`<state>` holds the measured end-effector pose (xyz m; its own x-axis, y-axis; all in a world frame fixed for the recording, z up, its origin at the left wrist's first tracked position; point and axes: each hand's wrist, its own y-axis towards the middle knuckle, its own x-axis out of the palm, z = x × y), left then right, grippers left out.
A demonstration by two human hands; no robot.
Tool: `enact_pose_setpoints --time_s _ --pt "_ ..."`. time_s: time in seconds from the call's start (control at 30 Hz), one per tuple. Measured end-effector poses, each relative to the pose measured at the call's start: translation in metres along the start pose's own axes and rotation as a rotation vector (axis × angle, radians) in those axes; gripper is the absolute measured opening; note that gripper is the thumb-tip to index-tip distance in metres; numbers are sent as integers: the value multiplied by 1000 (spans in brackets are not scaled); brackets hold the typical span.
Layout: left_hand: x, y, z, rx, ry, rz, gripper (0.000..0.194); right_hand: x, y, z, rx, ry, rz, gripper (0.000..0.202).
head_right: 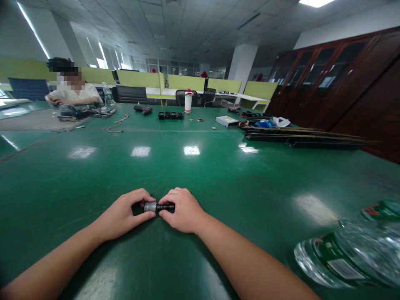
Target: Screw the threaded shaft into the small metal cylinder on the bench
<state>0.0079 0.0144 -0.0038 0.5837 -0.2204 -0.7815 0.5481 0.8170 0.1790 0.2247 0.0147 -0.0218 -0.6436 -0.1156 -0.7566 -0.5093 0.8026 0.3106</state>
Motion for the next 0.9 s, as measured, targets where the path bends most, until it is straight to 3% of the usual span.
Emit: enact_pose_setpoints --time_s 0.9 --pt "-2 -2 4 -40 28 -18 17 0 1 -2 55 8 44 10"
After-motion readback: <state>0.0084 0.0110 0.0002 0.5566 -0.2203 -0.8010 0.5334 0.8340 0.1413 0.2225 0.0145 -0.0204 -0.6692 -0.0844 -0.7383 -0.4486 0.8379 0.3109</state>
